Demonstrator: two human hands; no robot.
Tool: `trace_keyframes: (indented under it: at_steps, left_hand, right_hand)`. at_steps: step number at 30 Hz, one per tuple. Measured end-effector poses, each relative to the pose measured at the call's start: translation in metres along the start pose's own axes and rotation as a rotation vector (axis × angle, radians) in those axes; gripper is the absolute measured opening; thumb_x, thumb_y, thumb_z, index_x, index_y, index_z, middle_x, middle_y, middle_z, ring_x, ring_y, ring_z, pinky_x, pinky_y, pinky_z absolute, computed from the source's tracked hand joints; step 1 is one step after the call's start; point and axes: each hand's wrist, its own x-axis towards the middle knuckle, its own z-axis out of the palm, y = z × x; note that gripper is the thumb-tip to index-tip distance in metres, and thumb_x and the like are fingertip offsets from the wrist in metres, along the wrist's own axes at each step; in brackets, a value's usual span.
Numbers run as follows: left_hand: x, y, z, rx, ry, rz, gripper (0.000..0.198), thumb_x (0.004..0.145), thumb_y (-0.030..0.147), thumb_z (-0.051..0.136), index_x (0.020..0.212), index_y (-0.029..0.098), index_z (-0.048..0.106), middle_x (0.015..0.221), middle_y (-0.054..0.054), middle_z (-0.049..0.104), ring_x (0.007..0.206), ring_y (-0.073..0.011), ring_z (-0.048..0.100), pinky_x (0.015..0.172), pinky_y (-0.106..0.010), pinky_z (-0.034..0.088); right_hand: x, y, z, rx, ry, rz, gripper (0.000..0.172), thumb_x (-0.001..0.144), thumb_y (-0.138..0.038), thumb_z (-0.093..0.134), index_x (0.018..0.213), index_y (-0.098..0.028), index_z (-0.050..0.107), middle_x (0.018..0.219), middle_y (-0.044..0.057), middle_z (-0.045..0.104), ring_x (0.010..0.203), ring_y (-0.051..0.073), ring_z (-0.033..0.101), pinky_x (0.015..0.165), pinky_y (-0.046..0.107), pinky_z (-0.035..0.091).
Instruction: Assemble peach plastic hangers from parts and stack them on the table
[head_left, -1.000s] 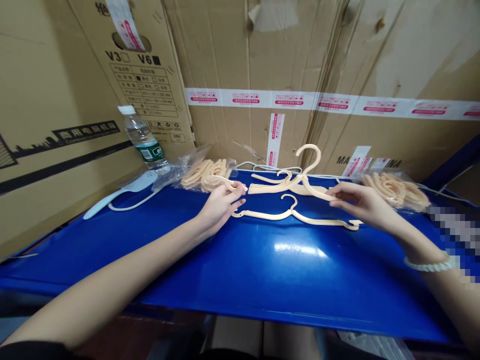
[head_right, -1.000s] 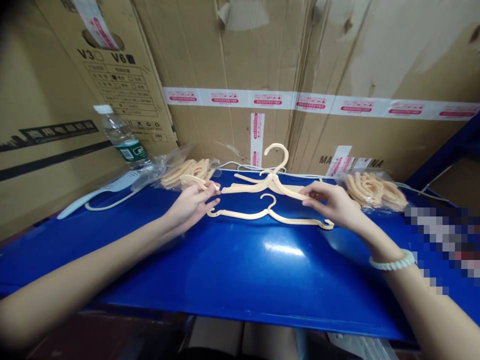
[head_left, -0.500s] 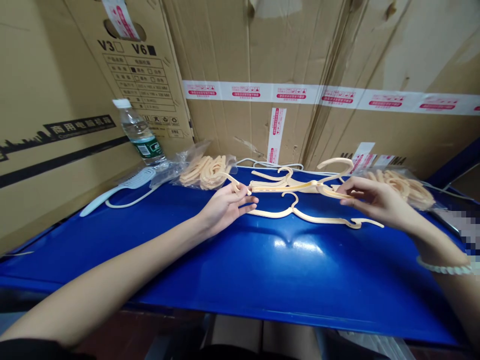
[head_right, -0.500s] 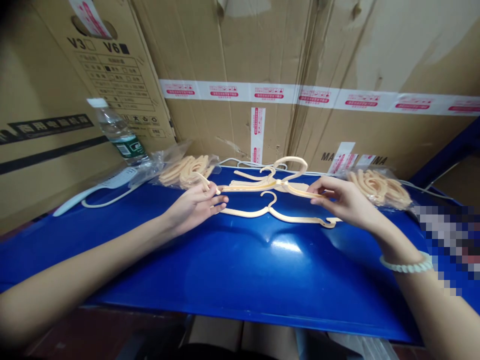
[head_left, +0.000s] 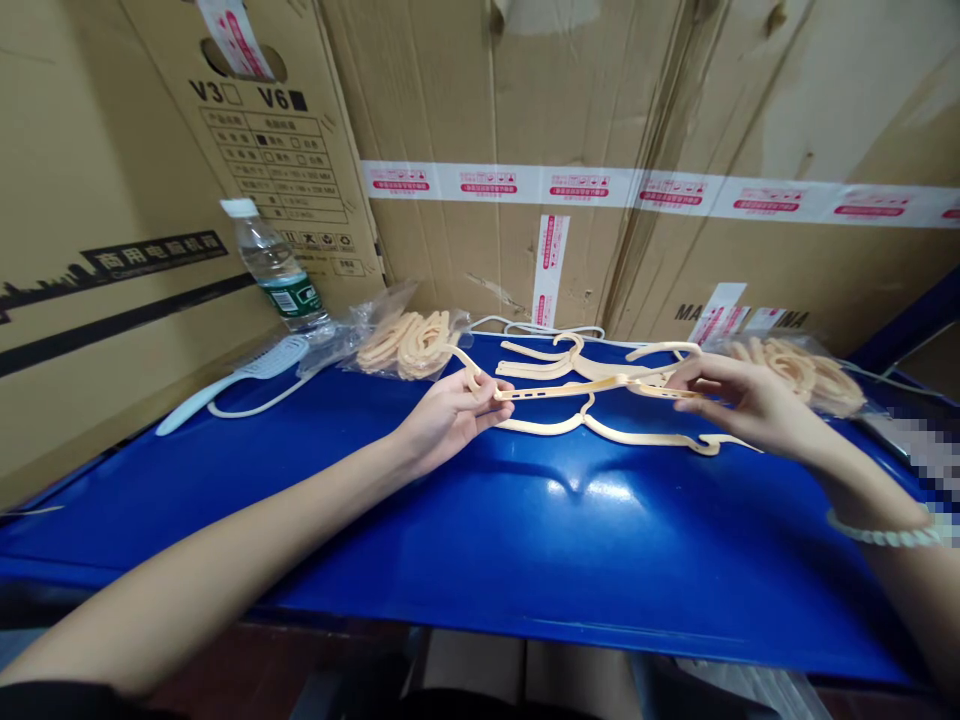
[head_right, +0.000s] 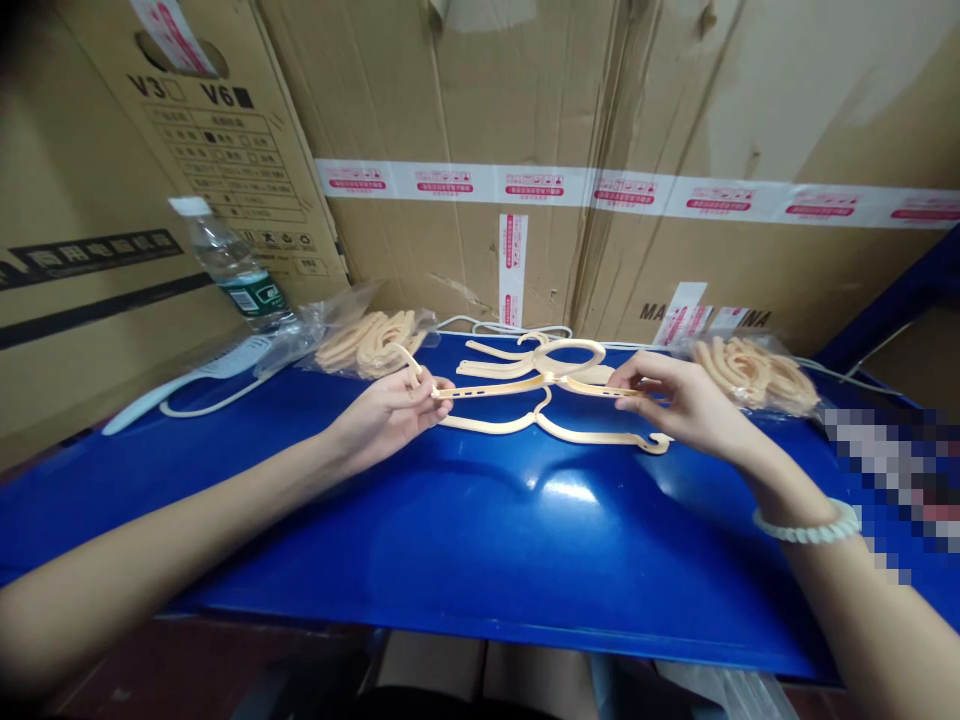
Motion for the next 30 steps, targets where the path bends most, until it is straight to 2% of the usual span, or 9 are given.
trace_keyframes:
  at_steps: [6,10,17,20,24,26,28,30]
  left_hand:
    - [0.0,-0.001,0.002,0.001,0.081,0.031,0.02,0.086,0.0,0.06,0.069,0.011,0.057,0.081,-0.006,0.067,0.067,-0.0115,0.065,0.07,-0.023,0.056]
    - [0.002,-0.004,0.0,0.034,0.099,0.054,0.021,0.079,-0.002,0.063,0.066,0.012,0.054,0.073,-0.003,0.065,0.062,-0.0104,0.063,0.065,-0.022,0.053]
    - [0.004,-0.012,-0.003,0.043,0.189,0.175,0.021,0.073,0.002,0.07,0.068,0.013,0.053,0.064,0.002,0.061,0.055,-0.0094,0.061,0.061,-0.022,0.051]
    - [0.007,-0.013,-0.004,0.01,0.21,0.224,0.021,0.072,0.003,0.073,0.069,0.013,0.055,0.069,0.001,0.064,0.06,-0.0097,0.064,0.067,-0.024,0.056]
    - [0.006,-0.014,-0.001,-0.012,0.234,0.258,0.018,0.075,0.005,0.074,0.074,0.013,0.057,0.084,-0.003,0.07,0.075,-0.0117,0.072,0.077,-0.023,0.059]
    - [0.001,-0.018,0.002,0.056,0.239,0.234,0.017,0.079,0.01,0.074,0.082,0.013,0.058,0.09,-0.004,0.069,0.077,-0.0126,0.073,0.074,-0.022,0.059]
    - [-0.009,-0.026,0.006,0.221,0.204,0.189,0.02,0.081,0.016,0.074,0.092,0.015,0.057,0.094,-0.004,0.068,0.071,-0.0128,0.072,0.064,-0.023,0.059]
    - [-0.023,-0.036,0.01,0.497,0.061,0.205,0.022,0.083,0.019,0.072,0.095,0.018,0.054,0.098,-0.004,0.066,0.064,-0.0128,0.07,0.057,-0.026,0.058]
  right_hand:
    - [0.001,-0.006,0.004,-0.028,0.022,-0.024,0.022,0.09,-0.041,0.07,0.093,-0.019,0.068,0.093,0.009,0.069,0.086,0.023,0.065,0.078,0.035,0.056]
    - [0.001,-0.006,0.008,-0.055,0.0,-0.016,0.023,0.09,-0.043,0.068,0.093,-0.02,0.069,0.093,0.008,0.069,0.087,0.024,0.066,0.079,0.037,0.056]
    - [0.001,-0.014,0.018,-0.055,-0.035,0.007,0.026,0.091,-0.046,0.065,0.091,-0.02,0.068,0.093,0.009,0.07,0.084,0.025,0.066,0.073,0.036,0.055]
    - [0.0,-0.016,0.018,-0.028,-0.025,0.066,0.03,0.09,-0.05,0.066,0.093,-0.02,0.068,0.094,0.009,0.071,0.085,0.025,0.066,0.071,0.035,0.054]
    - [0.0,-0.019,0.017,-0.004,0.013,0.142,0.035,0.088,-0.055,0.066,0.095,-0.021,0.068,0.096,0.008,0.07,0.085,0.024,0.066,0.069,0.034,0.053]
    - [0.0,-0.02,0.015,0.039,0.014,0.175,0.038,0.087,-0.057,0.067,0.094,-0.02,0.067,0.095,0.009,0.07,0.083,0.023,0.065,0.067,0.033,0.052]
    - [0.001,-0.021,0.011,0.095,-0.001,0.194,0.039,0.084,-0.057,0.071,0.093,-0.02,0.066,0.094,0.008,0.069,0.081,0.022,0.065,0.064,0.032,0.051]
    - [0.0,-0.021,0.008,0.137,-0.033,0.207,0.039,0.083,-0.056,0.073,0.095,-0.02,0.065,0.091,0.007,0.068,0.075,0.02,0.064,0.061,0.03,0.05]
